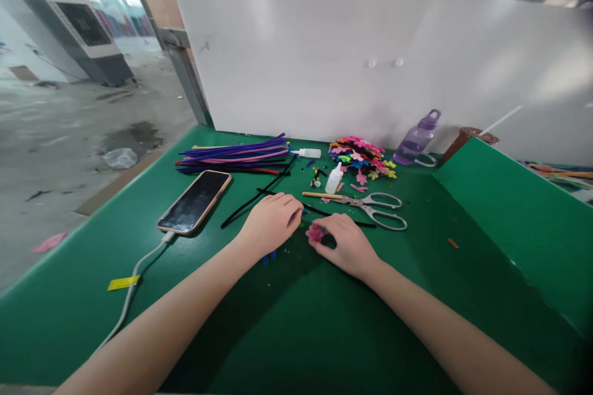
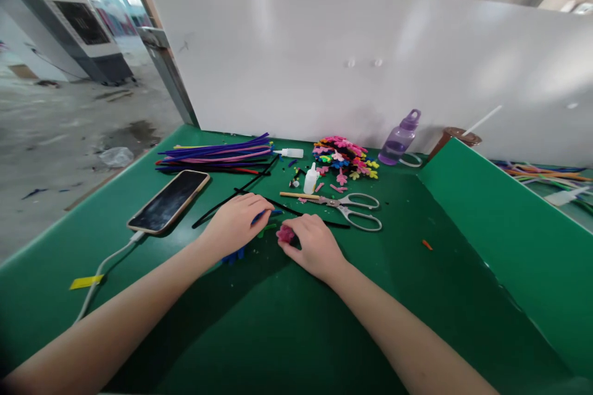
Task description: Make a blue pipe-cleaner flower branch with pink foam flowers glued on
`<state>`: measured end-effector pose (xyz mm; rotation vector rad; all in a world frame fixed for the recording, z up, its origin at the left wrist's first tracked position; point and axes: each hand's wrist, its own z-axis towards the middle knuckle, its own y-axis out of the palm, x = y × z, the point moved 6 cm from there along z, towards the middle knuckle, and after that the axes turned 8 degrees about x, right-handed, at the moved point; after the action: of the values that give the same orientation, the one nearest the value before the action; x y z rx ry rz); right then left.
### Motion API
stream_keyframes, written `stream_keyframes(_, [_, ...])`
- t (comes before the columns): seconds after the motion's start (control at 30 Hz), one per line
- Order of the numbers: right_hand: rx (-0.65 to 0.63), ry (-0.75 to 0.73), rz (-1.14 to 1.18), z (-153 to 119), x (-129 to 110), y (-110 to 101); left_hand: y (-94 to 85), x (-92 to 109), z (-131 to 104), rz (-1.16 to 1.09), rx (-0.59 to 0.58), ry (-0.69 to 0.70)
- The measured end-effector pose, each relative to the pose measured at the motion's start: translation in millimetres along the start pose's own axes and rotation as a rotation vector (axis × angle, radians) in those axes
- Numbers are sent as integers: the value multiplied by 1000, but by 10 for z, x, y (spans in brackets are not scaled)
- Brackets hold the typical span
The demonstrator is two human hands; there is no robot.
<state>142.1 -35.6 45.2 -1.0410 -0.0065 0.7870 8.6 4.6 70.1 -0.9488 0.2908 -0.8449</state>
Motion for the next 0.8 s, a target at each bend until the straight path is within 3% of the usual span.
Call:
stream_keyframes(0.17, [-11, -47, 46, 8, 17, -28, 25, -75, -144, -53, 92, -21])
stream_keyframes(0.47, [14, 72, 1, -22, 293, -70, 133, 105, -145, -169, -34, 165])
stream_keyframes(0.67, [-20, 71, -36, -2, 300, -57, 118, 173, -150, -226, -64, 248])
stream_keyframes(0.8, [66, 93, -70, 40, 377, -147, 129, 196, -149, -262, -96, 289])
